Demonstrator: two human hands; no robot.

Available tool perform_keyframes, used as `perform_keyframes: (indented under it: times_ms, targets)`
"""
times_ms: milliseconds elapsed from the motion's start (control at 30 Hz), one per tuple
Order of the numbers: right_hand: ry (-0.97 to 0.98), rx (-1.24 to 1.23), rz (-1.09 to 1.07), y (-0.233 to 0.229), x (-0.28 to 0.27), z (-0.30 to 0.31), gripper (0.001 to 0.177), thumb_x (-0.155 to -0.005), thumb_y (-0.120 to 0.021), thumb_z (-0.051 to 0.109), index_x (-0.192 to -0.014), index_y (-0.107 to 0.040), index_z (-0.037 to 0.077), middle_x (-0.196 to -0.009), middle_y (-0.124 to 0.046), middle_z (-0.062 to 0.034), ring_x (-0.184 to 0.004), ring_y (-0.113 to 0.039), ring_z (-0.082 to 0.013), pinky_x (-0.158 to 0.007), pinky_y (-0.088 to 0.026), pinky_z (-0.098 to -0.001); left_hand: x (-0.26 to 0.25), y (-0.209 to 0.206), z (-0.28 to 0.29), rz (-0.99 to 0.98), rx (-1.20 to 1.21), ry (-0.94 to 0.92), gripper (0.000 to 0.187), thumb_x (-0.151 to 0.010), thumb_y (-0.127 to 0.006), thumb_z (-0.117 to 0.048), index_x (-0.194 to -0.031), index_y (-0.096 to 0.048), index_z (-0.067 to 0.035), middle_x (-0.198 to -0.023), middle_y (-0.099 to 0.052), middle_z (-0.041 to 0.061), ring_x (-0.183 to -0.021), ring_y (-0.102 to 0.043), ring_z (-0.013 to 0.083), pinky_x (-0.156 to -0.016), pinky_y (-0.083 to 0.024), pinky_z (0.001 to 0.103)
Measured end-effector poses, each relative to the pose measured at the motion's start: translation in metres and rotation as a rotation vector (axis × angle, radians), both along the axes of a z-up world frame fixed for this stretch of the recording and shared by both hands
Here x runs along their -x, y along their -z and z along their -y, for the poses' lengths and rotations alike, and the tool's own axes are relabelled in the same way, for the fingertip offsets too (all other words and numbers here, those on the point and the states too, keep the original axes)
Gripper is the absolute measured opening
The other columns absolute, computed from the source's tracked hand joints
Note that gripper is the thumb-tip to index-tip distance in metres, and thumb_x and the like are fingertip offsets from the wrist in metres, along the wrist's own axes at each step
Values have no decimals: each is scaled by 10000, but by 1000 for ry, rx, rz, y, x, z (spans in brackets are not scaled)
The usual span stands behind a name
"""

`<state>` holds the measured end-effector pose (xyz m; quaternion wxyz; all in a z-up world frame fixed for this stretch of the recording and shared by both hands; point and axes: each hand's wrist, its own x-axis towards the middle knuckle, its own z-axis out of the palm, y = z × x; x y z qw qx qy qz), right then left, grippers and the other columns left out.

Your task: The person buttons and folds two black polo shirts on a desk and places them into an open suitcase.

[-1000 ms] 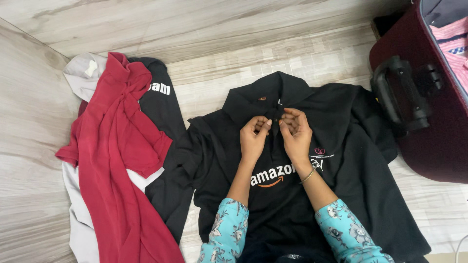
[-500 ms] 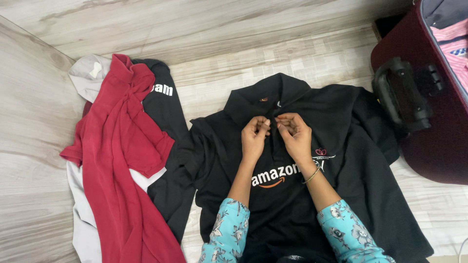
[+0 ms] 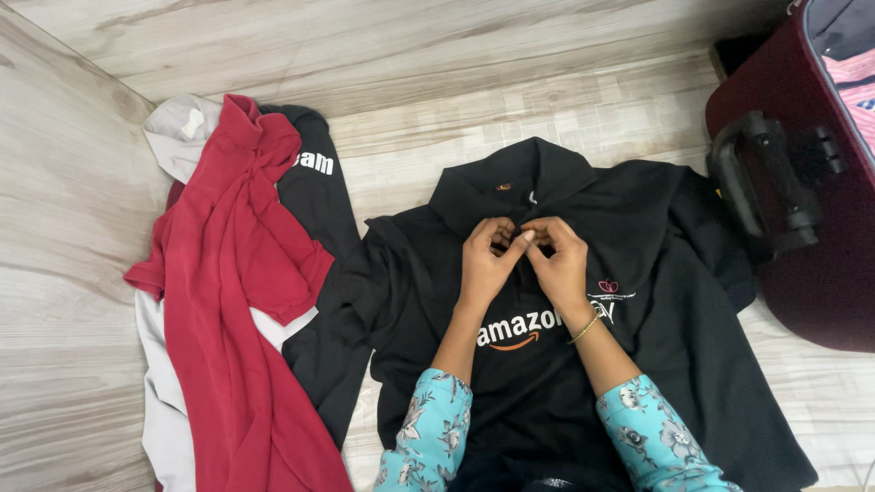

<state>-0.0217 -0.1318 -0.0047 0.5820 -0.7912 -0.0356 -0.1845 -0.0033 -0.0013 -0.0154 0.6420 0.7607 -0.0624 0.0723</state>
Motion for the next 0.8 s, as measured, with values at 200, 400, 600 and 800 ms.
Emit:
perform_keyframes:
  times_ms: [200, 400, 600, 800]
  targets:
    - [-20, 121, 49, -5, 0, -2, 175, -877, -723, -46, -1046, -714, 0, -979, -714, -85, -832, -716, -160, -755, -576, -274, -7, 13, -2, -42, 58, 0, 294, -866, -821, -209, -1029, -725, 15, -967, -737, 78, -818, -716, 127, -678, -563, 250]
    - [-59, 112, 50, -8, 1, -2, 234, -874, -727, -54, -1100, -720, 3, -1000, -684, -84, -837, -695, -158, -754, -567, -274, -9, 18, -5, -56, 65, 3, 283, -869, -818, -216, -1017, -737, 12, -943, -745, 72, -805, -711, 129, -687, -548, 255]
    - [-54, 123, 69, -9, 0, -4, 333, -824, -758, -52, -1147, -743, 29, -976, -599, -81, -815, -650, -143, -741, -568, -267, -9, 17, -6, -102, 130, 16, 201, -908, -784, -175, -972, -764, 14, -868, -739, 64, -766, -683, 126, -698, -539, 272]
    - [-22, 153, 54, -14, 3, -4, 334, -839, -771, -41, -1162, -740, 36, -930, -627, -66, -812, -666, -151, -744, -572, -274, -10, 22, -4, -54, 106, 22, 186, -952, -729, -166, -976, -737, 19, -875, -688, 40, -767, -670, 118, -705, -526, 263]
